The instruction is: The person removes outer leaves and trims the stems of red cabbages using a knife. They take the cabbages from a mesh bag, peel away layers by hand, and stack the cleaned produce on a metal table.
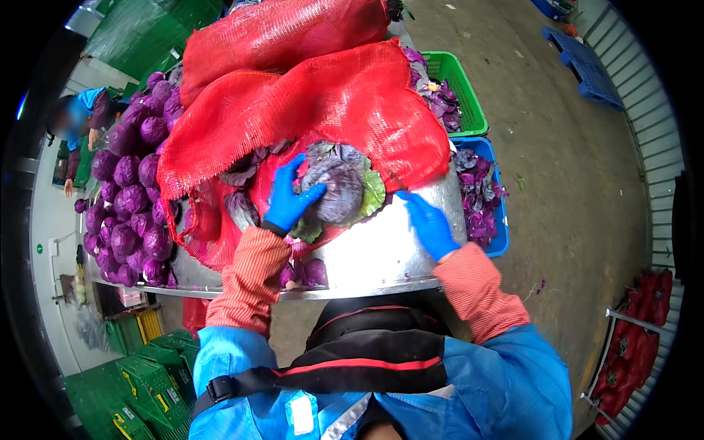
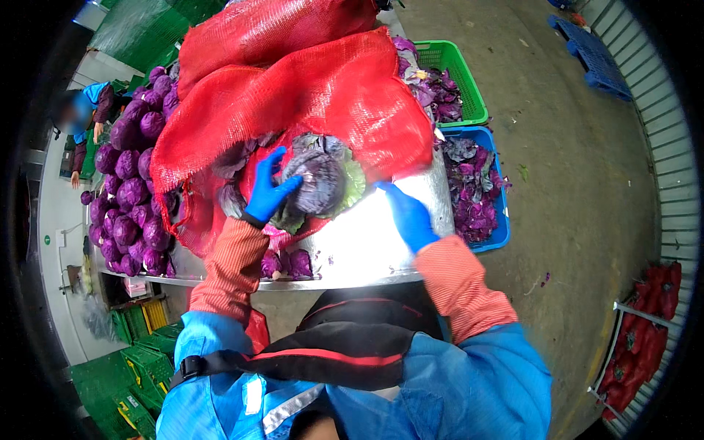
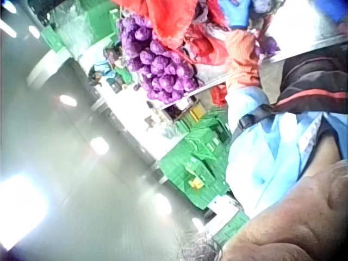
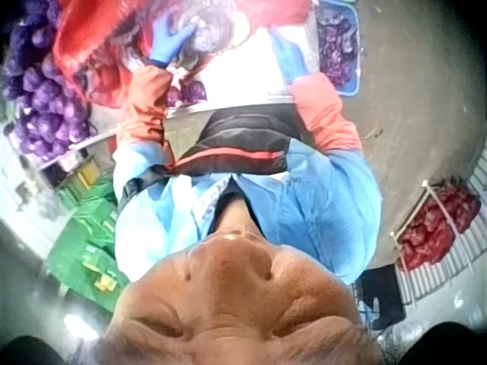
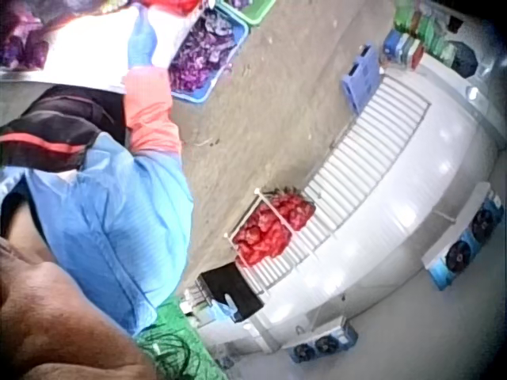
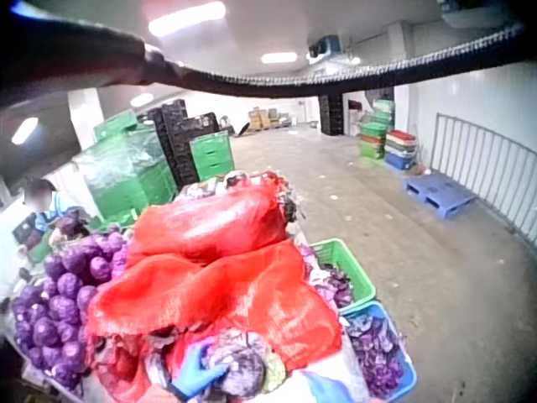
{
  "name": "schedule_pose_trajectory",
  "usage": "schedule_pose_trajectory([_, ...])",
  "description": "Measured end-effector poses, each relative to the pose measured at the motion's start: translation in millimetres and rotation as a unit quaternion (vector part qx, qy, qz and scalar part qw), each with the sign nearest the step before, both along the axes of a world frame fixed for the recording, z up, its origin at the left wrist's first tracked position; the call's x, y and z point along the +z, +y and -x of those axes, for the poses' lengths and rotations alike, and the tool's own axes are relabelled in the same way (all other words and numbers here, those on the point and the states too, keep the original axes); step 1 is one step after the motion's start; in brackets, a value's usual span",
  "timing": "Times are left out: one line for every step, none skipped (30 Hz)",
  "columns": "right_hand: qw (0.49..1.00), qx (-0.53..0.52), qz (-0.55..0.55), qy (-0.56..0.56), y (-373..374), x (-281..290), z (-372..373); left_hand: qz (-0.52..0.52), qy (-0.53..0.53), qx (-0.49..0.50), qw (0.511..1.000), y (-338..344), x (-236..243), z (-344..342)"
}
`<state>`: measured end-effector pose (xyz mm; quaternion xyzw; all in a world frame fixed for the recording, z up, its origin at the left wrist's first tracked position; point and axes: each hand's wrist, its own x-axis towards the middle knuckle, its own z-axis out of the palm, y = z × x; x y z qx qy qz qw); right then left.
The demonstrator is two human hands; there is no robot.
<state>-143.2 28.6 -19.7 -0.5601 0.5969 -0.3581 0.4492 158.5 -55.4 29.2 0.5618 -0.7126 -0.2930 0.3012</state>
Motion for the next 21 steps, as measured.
schedule_pose_trajectory([0.997,0.033,0.058,-0.032,-2,-6,-20,-0.146,0.219,-0.011,0.965,-3,-18,6])
schedule_pose_trajectory([0.995,0.03,0.0,-0.093,-6,-5,-36,-0.166,0.239,-0.008,0.957,-1,-19,16])
schedule_pose_trajectory([0.987,0.016,-0.058,-0.152,-9,-4,-50,-0.187,0.26,-0.009,0.947,0,-18,25])
schedule_pose_trajectory([0.972,-0.002,-0.115,-0.206,-11,-2,-64,-0.151,0.217,-0.006,0.964,3,-15,30])
schedule_pose_trajectory([0.957,-0.007,-0.173,-0.232,-14,7,-70,-0.155,0.234,0.007,0.96,6,-16,31])
schedule_pose_trajectory([0.957,-0.005,-0.167,-0.238,-15,12,-70,-0.158,0.25,0.022,0.955,8,-18,30])
schedule_pose_trajectory([0.956,-0.003,-0.161,-0.244,-16,15,-70,-0.162,0.265,0.037,0.95,12,-18,30])
schedule_pose_trajectory([0.956,-0.007,-0.152,-0.251,-19,17,-68,-0.187,0.297,0.059,0.935,24,-2,41])
schedule_pose_trajectory([0.965,-0.019,-0.096,-0.244,-19,15,-61,-0.222,0.267,0.072,0.935,36,10,45])
schedule_pose_trajectory([0.961,0.02,-0.158,-0.227,-23,27,-44,-0.255,0.236,0.087,0.934,49,23,47])
schedule_pose_trajectory([0.951,0.054,-0.222,-0.207,-28,43,-22,-0.303,0.233,0.079,0.921,64,38,55])
schedule_pose_trajectory([0.952,0.025,-0.214,-0.218,-29,53,-11,-0.329,0.219,0.086,0.915,78,31,54])
schedule_pose_trajectory([0.952,-0.009,-0.204,-0.228,-29,58,1,-0.388,0.18,0.083,0.9,87,38,61])
schedule_pose_trajectory([0.952,-0.009,-0.193,-0.239,-29,50,9,-0.176,0.083,0.025,0.981,93,32,68])
schedule_pose_trajectory([0.949,-0.031,-0.194,-0.246,-28,43,10,0.046,-0.013,-0.037,0.998,96,30,79])
schedule_pose_trajectory([0.949,-0.028,-0.198,-0.244,-23,30,10,0.041,-0.027,-0.082,0.995,93,32,86])
schedule_pose_trajectory([0.949,-0.017,-0.2,-0.243,-21,27,4,0.09,-0.058,-0.135,0.985,90,26,92])
schedule_pose_trajectory([0.956,-0.022,-0.155,-0.247,-12,26,-2,0.06,-0.09,-0.165,0.98,88,22,100])
schedule_pose_trajectory([0.962,-0.017,-0.161,-0.218,-10,28,-3,0.031,-0.122,-0.194,0.973,87,21,105])
schedule_pose_trajectory([0.955,-0.031,-0.154,-0.251,-3,15,5,0.021,-0.094,-0.188,0.977,84,21,111])
schedule_pose_trajectory([0.946,-0.041,-0.146,-0.287,3,5,10,0.011,-0.089,-0.163,0.983,81,19,109])
